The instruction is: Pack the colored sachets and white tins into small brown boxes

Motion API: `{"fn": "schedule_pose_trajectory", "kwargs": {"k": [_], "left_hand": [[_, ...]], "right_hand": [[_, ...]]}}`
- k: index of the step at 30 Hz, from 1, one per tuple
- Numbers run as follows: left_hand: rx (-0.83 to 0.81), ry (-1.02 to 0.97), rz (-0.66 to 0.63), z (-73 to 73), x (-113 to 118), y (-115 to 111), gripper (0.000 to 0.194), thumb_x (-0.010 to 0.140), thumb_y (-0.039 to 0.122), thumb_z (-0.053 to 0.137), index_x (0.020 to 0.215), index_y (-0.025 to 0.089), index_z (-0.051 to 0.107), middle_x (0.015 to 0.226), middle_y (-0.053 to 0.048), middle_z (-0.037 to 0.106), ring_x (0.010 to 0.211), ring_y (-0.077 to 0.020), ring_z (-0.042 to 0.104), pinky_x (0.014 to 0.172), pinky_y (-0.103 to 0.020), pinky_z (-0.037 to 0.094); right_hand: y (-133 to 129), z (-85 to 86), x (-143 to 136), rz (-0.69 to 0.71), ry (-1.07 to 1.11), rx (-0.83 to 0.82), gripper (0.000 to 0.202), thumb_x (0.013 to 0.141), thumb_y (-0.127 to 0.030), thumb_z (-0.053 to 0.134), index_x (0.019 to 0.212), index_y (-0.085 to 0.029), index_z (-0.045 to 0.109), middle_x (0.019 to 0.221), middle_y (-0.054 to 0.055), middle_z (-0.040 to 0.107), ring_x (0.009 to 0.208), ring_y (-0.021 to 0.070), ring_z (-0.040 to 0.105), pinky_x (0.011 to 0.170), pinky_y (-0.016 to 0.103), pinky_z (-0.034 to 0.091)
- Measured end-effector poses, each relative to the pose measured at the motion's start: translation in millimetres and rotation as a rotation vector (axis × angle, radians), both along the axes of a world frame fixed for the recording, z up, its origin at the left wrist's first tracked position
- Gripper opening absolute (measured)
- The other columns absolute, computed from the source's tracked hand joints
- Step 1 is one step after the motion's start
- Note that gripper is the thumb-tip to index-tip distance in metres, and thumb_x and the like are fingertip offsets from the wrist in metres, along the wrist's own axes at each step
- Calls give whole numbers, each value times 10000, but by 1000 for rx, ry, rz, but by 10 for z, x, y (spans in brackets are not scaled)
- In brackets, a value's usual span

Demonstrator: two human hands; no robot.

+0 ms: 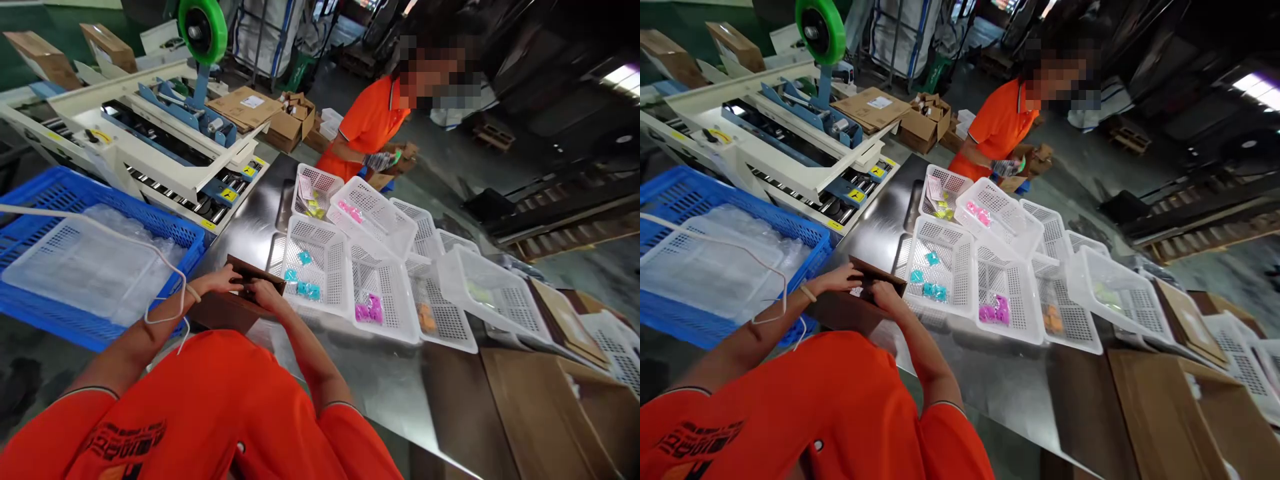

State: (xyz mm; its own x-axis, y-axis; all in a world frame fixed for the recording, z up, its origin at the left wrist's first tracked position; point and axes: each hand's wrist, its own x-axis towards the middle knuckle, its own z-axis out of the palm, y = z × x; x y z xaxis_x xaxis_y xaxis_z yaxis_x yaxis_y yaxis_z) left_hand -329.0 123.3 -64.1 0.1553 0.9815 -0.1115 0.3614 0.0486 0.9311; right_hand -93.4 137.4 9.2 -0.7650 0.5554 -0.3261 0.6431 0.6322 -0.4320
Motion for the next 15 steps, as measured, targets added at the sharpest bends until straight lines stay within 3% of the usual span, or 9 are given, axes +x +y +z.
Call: {"fn": "schedule_pose_trajectory", "kwargs": {"k": [3, 6, 8, 11, 15], "left_hand": [[-42, 80, -120, 53, -5, -35, 313, 641, 412, 998, 880, 225, 923, 766, -35, 661, 794, -271, 654, 886, -416, 593], [-61, 132, -179, 94, -22, -94, 339, 710, 445, 978, 964, 223, 952, 818, -45, 659, 878, -297, 677, 969, -425, 602], [-69, 189, -246, 122, -41, -125, 363, 743, 485, 982, 1004, 234, 953, 862, -49, 667, 936, -312, 690, 1014, -425, 611], [-72, 322, -391, 189, -82, -123, 449, 799, 523, 987, 1116, 208, 941, 970, -63, 700, 1051, -322, 687, 1093, -440, 613], [-90, 443, -505, 342, -89, -32, 501, 902, 532, 939, 1244, 166, 925, 1146, -94, 778, 1133, -290, 694, 1161, -411, 582]], "right_hand": [[6, 93, 234, -159, 56, 57, 328, 1110, -159, 747, 1376, -244, 919, 1272, 112, 893, 1151, 244, 832, 1006, 286, 597], [-19, 191, 611, -553, -23, 144, 261, 1097, -160, 733, 1281, -213, 911, 1198, 134, 904, 1098, 264, 854, 951, 316, 632], [-53, 189, 765, -715, -115, 63, 191, 1050, -122, 745, 1153, -162, 901, 1022, 132, 897, 933, 257, 855, 824, 301, 628], [-96, 75, 668, -672, -116, -113, 169, 954, -53, 774, 1037, -154, 882, 870, 64, 864, 801, 208, 816, 720, 245, 581], [-52, -18, 292, -522, -120, -139, 117, 928, -63, 817, 956, -154, 886, 944, 72, 877, 875, 201, 803, 744, 232, 547]]}}
